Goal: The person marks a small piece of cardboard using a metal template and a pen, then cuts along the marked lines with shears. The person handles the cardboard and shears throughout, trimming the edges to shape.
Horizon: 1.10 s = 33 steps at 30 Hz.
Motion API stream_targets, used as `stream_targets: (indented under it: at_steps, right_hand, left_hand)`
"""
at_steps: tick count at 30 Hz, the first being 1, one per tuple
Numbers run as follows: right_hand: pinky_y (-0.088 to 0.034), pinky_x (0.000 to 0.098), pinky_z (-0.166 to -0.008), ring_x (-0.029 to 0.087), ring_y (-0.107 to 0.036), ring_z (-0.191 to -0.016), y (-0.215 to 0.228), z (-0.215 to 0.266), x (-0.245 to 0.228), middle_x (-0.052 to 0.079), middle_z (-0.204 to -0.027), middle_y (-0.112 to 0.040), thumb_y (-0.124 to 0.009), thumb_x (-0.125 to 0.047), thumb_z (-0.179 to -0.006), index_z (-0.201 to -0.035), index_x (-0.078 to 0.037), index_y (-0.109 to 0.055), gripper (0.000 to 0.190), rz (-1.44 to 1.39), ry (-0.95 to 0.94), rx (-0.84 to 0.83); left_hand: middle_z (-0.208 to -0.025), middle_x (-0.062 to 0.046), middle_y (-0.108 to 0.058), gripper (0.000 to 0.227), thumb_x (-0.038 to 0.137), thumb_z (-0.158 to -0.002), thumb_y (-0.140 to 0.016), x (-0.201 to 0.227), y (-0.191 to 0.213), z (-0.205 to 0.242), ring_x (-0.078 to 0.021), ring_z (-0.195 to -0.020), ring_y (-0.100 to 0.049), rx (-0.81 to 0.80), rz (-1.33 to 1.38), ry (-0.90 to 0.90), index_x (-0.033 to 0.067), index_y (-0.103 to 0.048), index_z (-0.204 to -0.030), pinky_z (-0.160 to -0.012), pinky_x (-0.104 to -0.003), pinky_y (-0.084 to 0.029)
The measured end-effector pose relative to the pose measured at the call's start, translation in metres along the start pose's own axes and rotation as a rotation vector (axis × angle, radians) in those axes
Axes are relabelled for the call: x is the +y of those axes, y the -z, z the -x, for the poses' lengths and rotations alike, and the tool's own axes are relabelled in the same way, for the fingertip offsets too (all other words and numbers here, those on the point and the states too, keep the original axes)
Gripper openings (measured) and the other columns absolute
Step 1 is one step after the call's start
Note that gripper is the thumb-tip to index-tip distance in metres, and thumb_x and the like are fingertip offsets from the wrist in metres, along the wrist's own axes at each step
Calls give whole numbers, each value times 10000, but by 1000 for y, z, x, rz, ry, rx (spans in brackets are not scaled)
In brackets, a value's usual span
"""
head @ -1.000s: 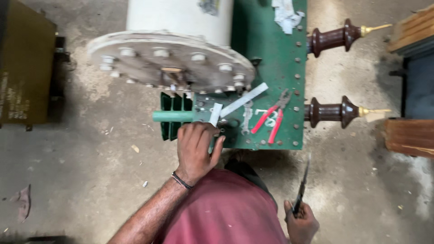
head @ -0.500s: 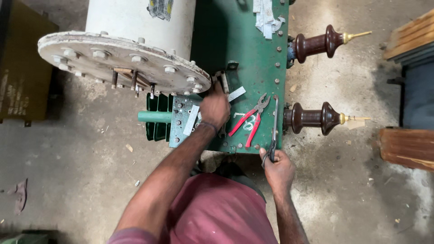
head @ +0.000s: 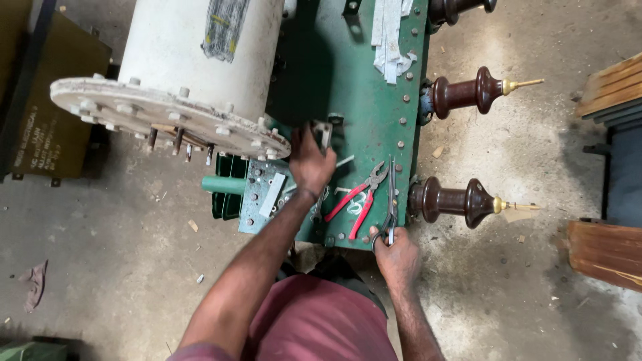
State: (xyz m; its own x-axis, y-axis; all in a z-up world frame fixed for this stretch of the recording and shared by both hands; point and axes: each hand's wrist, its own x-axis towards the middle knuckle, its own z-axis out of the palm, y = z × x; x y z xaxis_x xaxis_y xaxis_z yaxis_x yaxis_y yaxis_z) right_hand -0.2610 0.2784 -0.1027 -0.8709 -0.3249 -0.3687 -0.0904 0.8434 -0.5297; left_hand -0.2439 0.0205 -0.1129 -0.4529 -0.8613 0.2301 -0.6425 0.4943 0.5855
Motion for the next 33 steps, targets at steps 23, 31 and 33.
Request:
stream_targets:
  at_steps: [23, 31, 33]
  right_hand:
    - [-555, 447, -705, 314, -732, -719, -19, -17, 24, 108, -738, -727, -794, -513, -849, -922, -52, -709, 475, 110, 164, 73]
    - [-550, 465, -750, 322, -723, -784, -26, -16, 19, 117, -790, -736, -792, -533, -854, -934, -64, -719, 481, 196, 80, 95]
    - [-549, 467, -752, 321, -722, -788, -29, -13, 20, 117, -794, -735, -796, -533, -847, -942, -65, -718, 484, 188, 69, 118]
  left_hand:
    - [-1232, -121, -652, 662, 96, -837, -885, -18, 257, 90, -217, -1134, -681, 560, 403, -6, -13, -580, -1414, -1012, -345, -601]
    - [-1270, -174, -637, 697, 101, -834, -892, -26, 243, 44, -288, -1150, -671, 542, 373, -125, 10, -569, -1445, -986, -384, -580]
    - [-1245, -178, -630, 704, 103, -829, -889, -30, 241, 39, -305, -1137, -657, 544, 351, -130, 6, -562, -1445, -972, -397, -570]
